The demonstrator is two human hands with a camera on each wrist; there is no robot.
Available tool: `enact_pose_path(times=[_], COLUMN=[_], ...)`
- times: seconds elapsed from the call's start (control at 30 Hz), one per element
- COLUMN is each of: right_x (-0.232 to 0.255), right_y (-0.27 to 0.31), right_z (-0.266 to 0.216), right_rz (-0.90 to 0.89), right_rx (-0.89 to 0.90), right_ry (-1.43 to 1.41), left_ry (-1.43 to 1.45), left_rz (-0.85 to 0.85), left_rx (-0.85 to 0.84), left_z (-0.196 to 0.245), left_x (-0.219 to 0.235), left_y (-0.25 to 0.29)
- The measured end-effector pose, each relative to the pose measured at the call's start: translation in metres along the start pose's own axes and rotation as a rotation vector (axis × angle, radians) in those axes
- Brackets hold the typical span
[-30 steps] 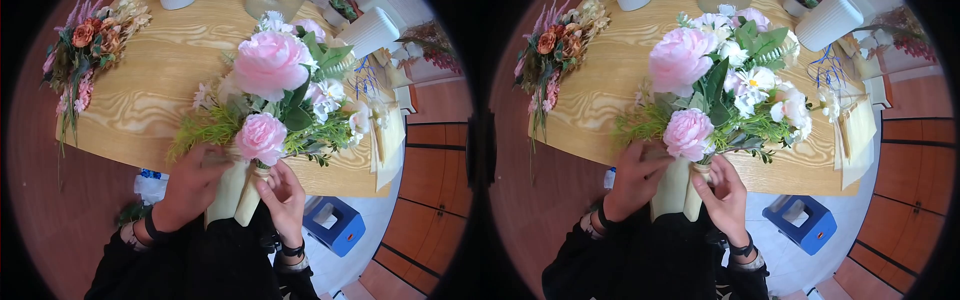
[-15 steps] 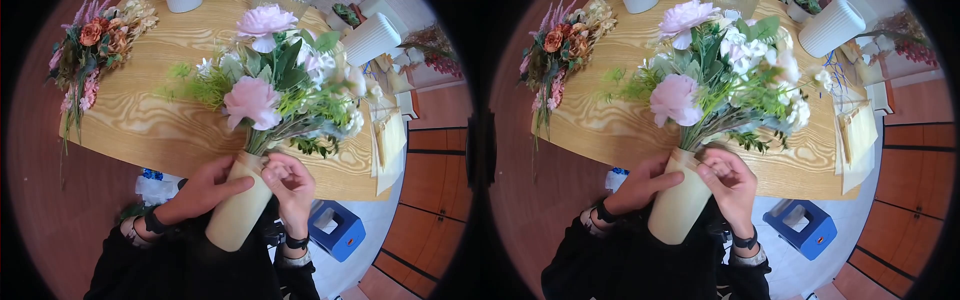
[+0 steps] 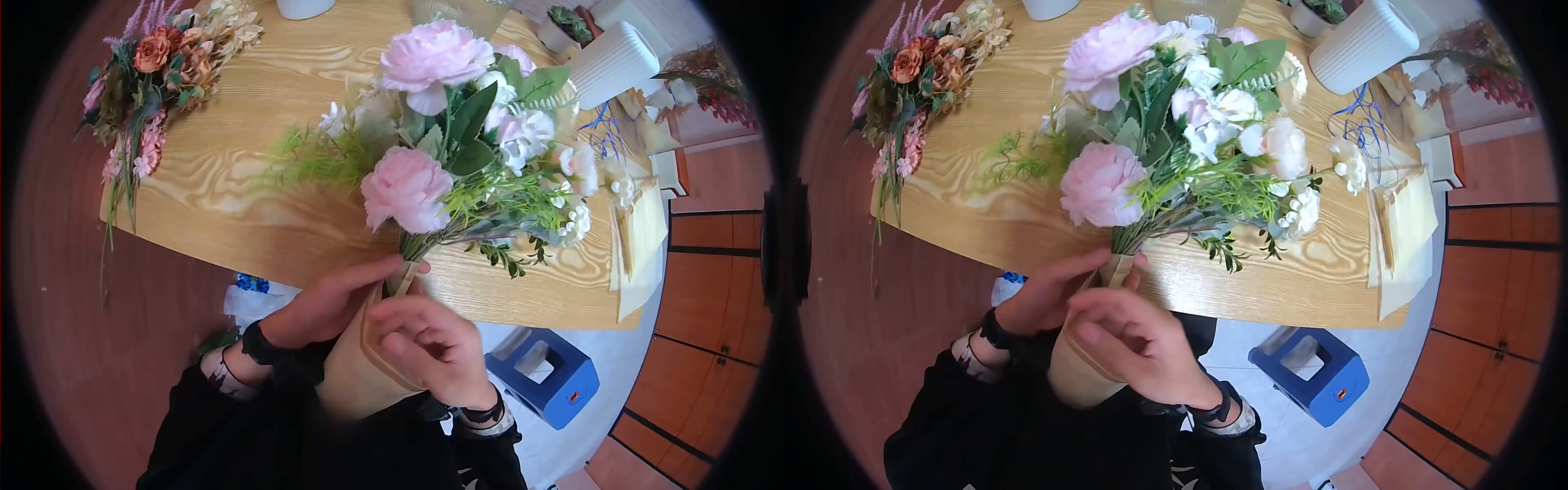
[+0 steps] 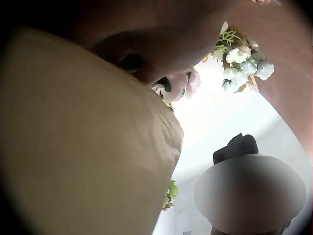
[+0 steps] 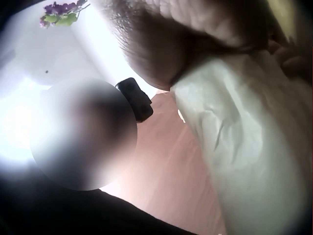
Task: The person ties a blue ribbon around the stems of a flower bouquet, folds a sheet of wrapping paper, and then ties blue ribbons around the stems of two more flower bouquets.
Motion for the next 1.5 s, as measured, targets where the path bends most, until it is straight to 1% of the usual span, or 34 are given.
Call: enact_pose_path(times=[0.03, 0.07, 0.1, 0.13, 0.17, 0.23, 0.27, 0.33, 0.43, 0.47, 0.5, 0.57, 0.6, 0.63, 0.7, 0.73, 0.77, 0.83, 0.9, 0.93, 1.0, 1.03, 1.1, 1.13, 1.17, 1.23, 1.27, 1.3, 1.33, 1.37, 1.4, 1.43, 1.47, 1.5], right_x=[0.002, 0.008, 0.012, 0.018, 0.024, 0.030, 0.031, 0.032, 0.042, 0.037, 0.038, 0.042, 0.044, 0.045, 0.047, 0.048, 0.048, 0.049, 0.051, 0.051, 0.040, 0.037, 0.033, 0.021, 0.021, 0.025, 0.009, 0.006, 0.005, 0.008, 0.019, 0.024, 0.028, 0.031], right_y=[-0.001, -0.002, -0.005, -0.011, -0.015, -0.028, -0.029, -0.029, -0.044, -0.048, -0.053, -0.060, -0.059, -0.059, -0.060, -0.057, -0.054, -0.045, -0.035, -0.031, -0.028, -0.024, -0.014, -0.009, -0.006, 0.004, -0.002, -0.007, -0.010, -0.012, -0.008, -0.007, -0.005, -0.005], right_z=[0.004, 0.011, 0.013, 0.013, 0.007, 0.017, 0.015, 0.011, 0.012, 0.005, 0.002, -0.005, -0.009, -0.009, -0.005, -0.001, 0.002, 0.008, 0.017, 0.020, 0.021, 0.020, 0.018, 0.003, 0.007, 0.012, -0.006, -0.013, -0.019, -0.025, -0.028, -0.030, -0.030, -0.030], right_rz=[-0.004, 0.107, 0.220, 0.327, 0.431, 0.627, 0.631, 0.333, 0.437, 0.383, 0.380, 0.418, 0.417, 0.418, 0.384, 0.378, 0.378, 0.457, 0.443, 0.406, 0.354, 0.344, 0.284, 0.331, 0.330, 0.213, 0.348, 0.372, 0.372, 0.371, 0.260, 0.276, 0.310, 0.340], right_rx=[-0.004, 0.135, 0.278, 0.304, 0.191, 0.192, 0.195, 0.083, 0.038, 0.118, 0.113, 0.290, 0.270, 0.271, 0.229, 0.221, 0.219, 0.196, 0.210, 0.229, 0.266, 0.269, -0.022, -0.139, -0.134, 0.380, 0.390, 0.403, 0.434, 0.466, 0.459, 0.470, 0.405, 0.337], right_ry=[-0.003, -0.121, -0.238, -0.323, -0.420, -0.398, -0.400, -0.427, -0.392, -0.446, -0.449, -0.443, -0.463, -0.463, -0.443, -0.390, -0.393, -0.282, -0.284, -0.261, -0.248, -0.256, 0.101, 0.180, 0.186, 0.053, -0.105, -0.095, -0.041, 0.012, 0.290, 0.302, 0.265, 0.223], left_ry=[-0.074, -0.149, -0.150, -0.173, -0.196, -0.255, -0.314, -0.386, -0.446, -0.430, -0.429, -0.576, -0.391, -0.392, -0.658, -0.702, -0.701, -1.008, -0.785, -0.794, -1.037, -1.045, -0.987, -1.005, -1.039, -1.176, -1.176, -1.139, -1.103, -1.107, -1.210, -1.309, -1.333, -1.336], left_rz=[0.073, 0.142, 0.140, 0.061, -0.020, -0.014, -0.004, -0.036, -0.120, -0.173, -0.167, -0.234, -0.183, -0.184, -0.095, 0.079, 0.082, 0.377, 0.394, 0.410, 0.951, 0.960, 0.931, 0.850, 0.816, 0.684, 0.659, 0.524, 0.387, 0.354, 0.230, 0.109, 0.084, 0.072], left_rx=[-0.004, -0.007, -0.007, 0.011, 0.030, 0.009, -0.012, -0.010, -0.035, -0.045, -0.046, 0.090, 0.122, 0.123, 0.090, 0.152, 0.154, -0.156, -0.359, -0.361, -0.369, -0.372, -0.682, -0.704, -0.649, -0.578, -0.582, -0.557, -0.532, -0.537, -0.535, -0.534, -0.412, -0.413], left_z=[0.001, 0.002, 0.003, 0.004, 0.004, 0.003, 0.003, 0.005, 0.007, 0.005, 0.004, -0.003, -0.022, -0.014, 0.012, 0.017, 0.025, 0.047, 0.068, 0.074, 0.088, 0.090, 0.087, 0.082, 0.077, 0.070, 0.068, 0.065, 0.064, 0.065, 0.065, 0.065, 0.068, 0.070], left_x=[-0.003, -0.004, -0.001, 0.004, 0.006, 0.003, 0.002, -0.003, -0.001, 0.003, 0.007, 0.020, 0.041, 0.037, 0.019, 0.019, 0.015, 0.007, 0.016, 0.015, 0.012, 0.007, -0.009, -0.016, -0.022, -0.034, -0.036, -0.039, -0.041, -0.043, -0.046, -0.049, -0.057, -0.060], left_y=[-0.001, -0.002, -0.002, -0.002, -0.003, -0.004, -0.004, 0.000, 0.006, 0.011, 0.016, 0.032, 0.046, 0.050, 0.064, 0.072, 0.082, 0.106, 0.125, 0.133, 0.149, 0.151, 0.147, 0.141, 0.132, 0.102, 0.087, 0.070, 0.056, 0.046, 0.036, 0.029, 0.027, 0.024])
Point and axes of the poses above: each hand's wrist, its own y-axis away from the middle knuckle, its own x-axis out of the back of the hand, z = x × y, the point moved 1 cm from there along -y, towards the middle knuckle, and after that the axes turned 8 degrees about -y, right-handed, at the moved point
